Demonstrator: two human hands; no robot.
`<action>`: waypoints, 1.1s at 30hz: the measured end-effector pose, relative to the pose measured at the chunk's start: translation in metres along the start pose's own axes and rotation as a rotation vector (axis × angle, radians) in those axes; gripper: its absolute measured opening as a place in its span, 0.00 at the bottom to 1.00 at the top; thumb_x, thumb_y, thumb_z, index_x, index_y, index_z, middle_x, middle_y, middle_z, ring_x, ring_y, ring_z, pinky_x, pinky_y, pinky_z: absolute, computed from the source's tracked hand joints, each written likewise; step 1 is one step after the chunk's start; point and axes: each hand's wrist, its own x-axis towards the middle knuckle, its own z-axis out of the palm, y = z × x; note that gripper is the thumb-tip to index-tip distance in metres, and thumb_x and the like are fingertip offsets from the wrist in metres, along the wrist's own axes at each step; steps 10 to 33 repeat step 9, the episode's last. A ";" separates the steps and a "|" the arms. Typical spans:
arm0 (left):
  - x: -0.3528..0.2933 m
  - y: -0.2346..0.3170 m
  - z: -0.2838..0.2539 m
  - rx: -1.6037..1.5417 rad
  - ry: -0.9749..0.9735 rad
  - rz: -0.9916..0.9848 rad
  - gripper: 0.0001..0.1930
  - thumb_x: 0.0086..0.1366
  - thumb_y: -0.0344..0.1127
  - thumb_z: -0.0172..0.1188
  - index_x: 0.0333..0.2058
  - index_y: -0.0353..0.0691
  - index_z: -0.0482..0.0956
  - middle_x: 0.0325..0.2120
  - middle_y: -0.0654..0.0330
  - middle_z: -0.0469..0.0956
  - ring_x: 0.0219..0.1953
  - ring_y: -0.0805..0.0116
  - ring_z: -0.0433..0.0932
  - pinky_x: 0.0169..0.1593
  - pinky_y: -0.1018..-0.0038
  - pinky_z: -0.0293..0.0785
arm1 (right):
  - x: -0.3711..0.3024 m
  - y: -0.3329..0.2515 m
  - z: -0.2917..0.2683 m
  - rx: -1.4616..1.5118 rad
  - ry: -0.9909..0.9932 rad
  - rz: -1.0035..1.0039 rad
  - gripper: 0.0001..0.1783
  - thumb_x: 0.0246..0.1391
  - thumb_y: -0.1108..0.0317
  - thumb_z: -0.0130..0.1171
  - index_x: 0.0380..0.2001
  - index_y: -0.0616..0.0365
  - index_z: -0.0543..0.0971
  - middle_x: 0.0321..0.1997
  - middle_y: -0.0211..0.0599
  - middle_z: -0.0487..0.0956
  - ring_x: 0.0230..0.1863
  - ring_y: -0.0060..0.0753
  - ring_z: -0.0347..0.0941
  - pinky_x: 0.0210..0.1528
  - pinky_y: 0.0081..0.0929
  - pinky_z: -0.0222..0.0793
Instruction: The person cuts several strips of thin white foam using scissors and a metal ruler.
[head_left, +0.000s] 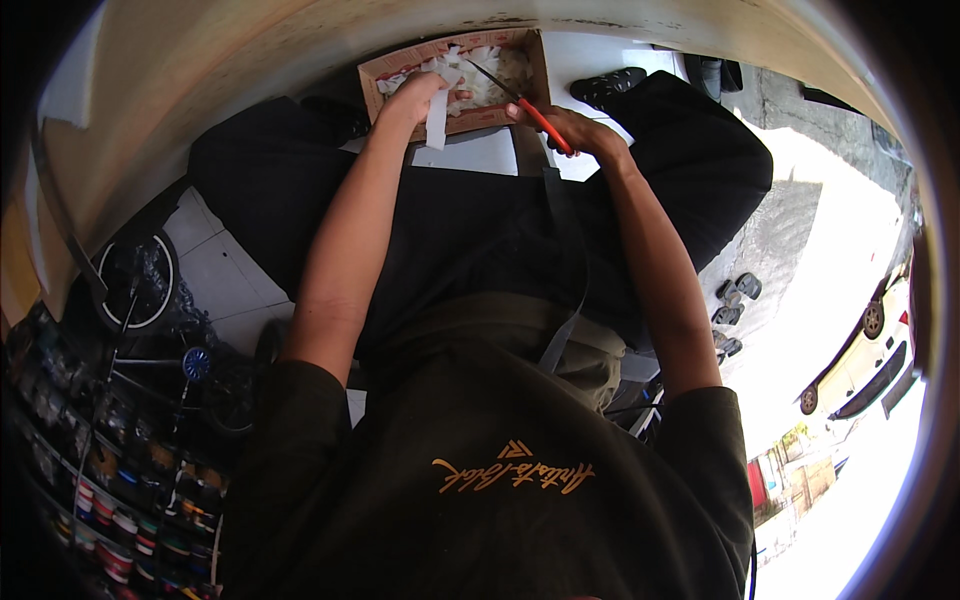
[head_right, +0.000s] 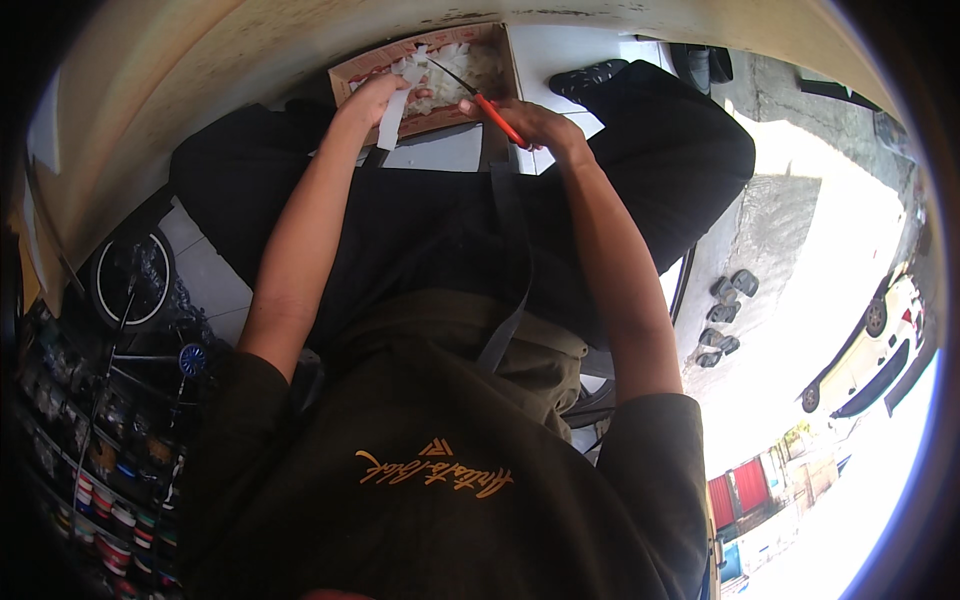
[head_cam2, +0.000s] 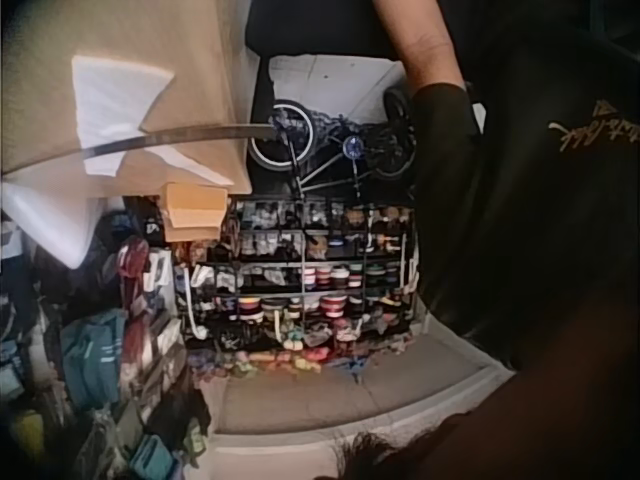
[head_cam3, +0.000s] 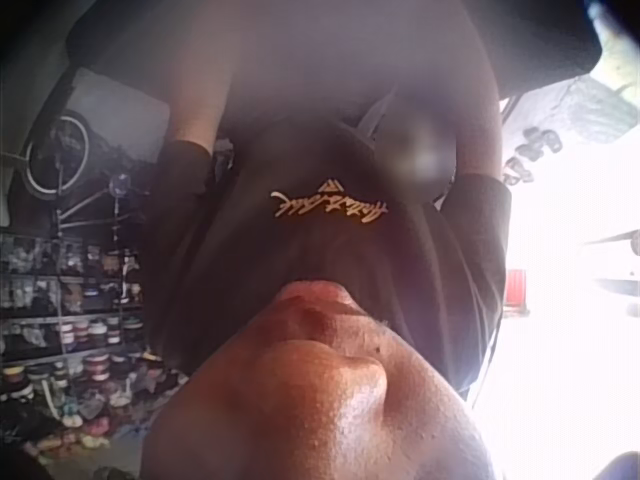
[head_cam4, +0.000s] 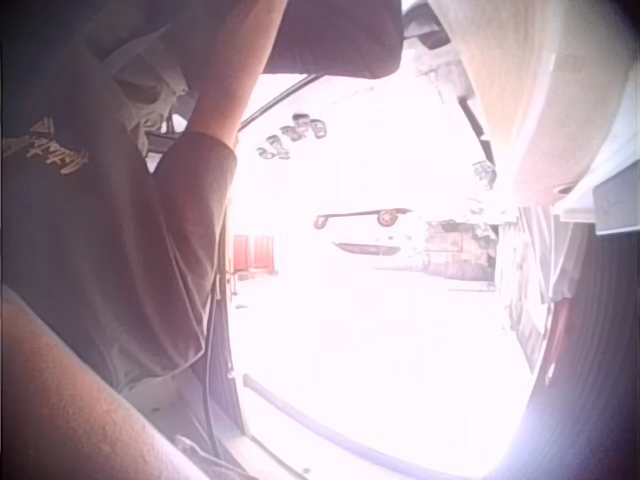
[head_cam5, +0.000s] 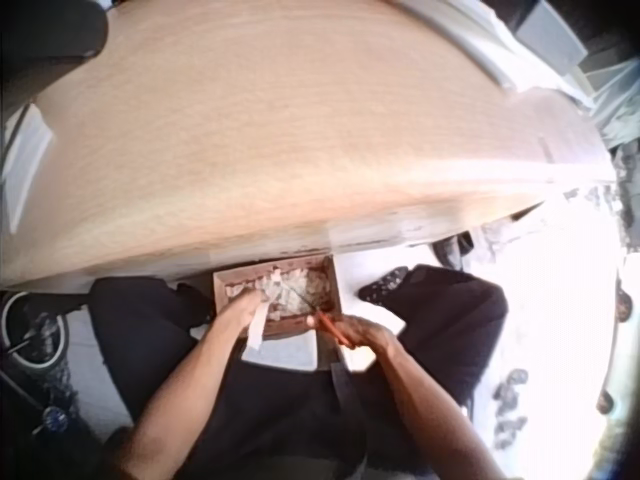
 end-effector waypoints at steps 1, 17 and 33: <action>0.000 0.000 0.000 -0.025 0.002 0.012 0.17 0.67 0.22 0.45 0.54 0.26 0.63 0.49 0.43 0.72 0.42 0.49 0.80 0.40 0.66 0.84 | -0.002 -0.003 -0.002 0.000 -0.031 0.007 0.58 0.40 0.14 0.39 0.58 0.53 0.72 0.42 0.54 0.78 0.46 0.46 0.75 0.45 0.45 0.68; 0.000 -0.002 -0.006 0.034 -0.132 0.062 0.21 0.67 0.27 0.54 0.56 0.27 0.61 0.54 0.41 0.68 0.44 0.49 0.80 0.39 0.64 0.85 | 0.021 0.013 0.005 -0.093 -0.105 -0.127 0.57 0.41 0.13 0.35 0.63 0.44 0.67 0.60 0.48 0.71 0.63 0.49 0.65 0.61 0.46 0.61; 0.000 -0.002 -0.006 0.034 -0.132 0.062 0.21 0.67 0.27 0.54 0.56 0.27 0.61 0.54 0.41 0.68 0.44 0.49 0.80 0.39 0.64 0.85 | 0.021 0.013 0.005 -0.093 -0.105 -0.127 0.57 0.41 0.13 0.35 0.63 0.44 0.67 0.60 0.48 0.71 0.63 0.49 0.65 0.61 0.46 0.61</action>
